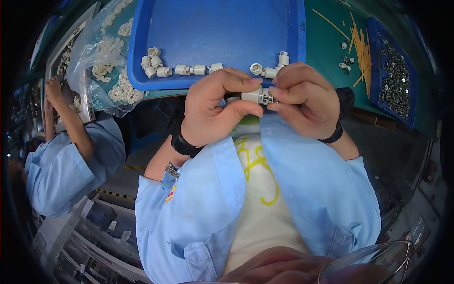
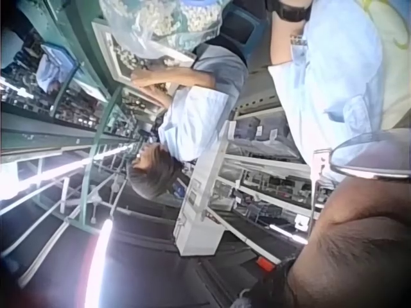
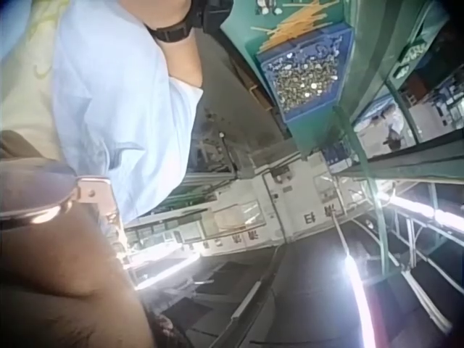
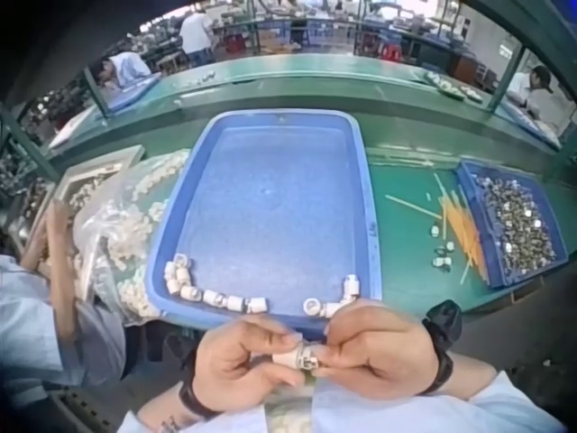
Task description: The person assembles components by hand, picking up a white plastic housing and a metal insert from a blue tray. They press the metal insert into the housing and place the completed unit back onto the tray before repeating the process.
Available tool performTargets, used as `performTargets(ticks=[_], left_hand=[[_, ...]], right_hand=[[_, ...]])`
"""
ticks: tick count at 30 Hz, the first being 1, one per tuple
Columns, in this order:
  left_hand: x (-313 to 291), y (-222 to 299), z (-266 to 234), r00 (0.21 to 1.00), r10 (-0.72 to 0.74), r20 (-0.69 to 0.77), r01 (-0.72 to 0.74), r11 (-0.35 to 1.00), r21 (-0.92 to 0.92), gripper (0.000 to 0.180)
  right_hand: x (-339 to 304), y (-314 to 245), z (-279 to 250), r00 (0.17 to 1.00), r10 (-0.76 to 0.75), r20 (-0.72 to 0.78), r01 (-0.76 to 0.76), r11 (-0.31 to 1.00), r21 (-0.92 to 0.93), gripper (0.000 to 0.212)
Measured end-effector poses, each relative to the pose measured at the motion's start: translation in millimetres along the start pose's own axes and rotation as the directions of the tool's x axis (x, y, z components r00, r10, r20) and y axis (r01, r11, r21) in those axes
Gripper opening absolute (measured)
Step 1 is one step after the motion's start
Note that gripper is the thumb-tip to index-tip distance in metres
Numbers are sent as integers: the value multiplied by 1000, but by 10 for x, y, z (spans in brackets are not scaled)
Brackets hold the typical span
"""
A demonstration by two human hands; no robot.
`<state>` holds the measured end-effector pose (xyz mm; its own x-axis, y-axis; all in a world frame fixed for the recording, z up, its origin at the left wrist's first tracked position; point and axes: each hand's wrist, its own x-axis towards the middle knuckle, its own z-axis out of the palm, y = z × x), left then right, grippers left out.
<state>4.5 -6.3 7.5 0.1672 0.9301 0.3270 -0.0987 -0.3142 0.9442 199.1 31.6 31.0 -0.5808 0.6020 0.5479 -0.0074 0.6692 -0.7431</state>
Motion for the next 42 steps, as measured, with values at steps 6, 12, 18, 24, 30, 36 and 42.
performTargets(ticks=[6,12,18,24,30,36,42], left_hand=[[18,6,-2,999,39,16,-41,997,71,31],[9,-10,-4,999,32,29,-33,998,45,30],[-18,-6,17,996,-84,20,85,993,-86,29],[-22,14,7,991,-121,53,127,983,-134,27],[19,-3,20,987,-140,83,156,955,-252,25],[68,-69,-16,991,-43,128,61,988,-141,23],[79,-39,-97,963,-102,250,111,994,-21,26]], right_hand=[[11,-33,1,1000,-6,16,7,999,-50,22],[12,-46,12,998,-62,8,62,989,-134,23],[49,-39,19,991,-132,26,134,975,-176,24],[32,-20,39,986,-162,34,166,970,-180,24],[15,-26,30,982,-182,49,189,960,-208,21],[-40,16,-49,981,180,70,-193,946,262,16],[-75,43,9,925,337,176,-379,793,476,16]])
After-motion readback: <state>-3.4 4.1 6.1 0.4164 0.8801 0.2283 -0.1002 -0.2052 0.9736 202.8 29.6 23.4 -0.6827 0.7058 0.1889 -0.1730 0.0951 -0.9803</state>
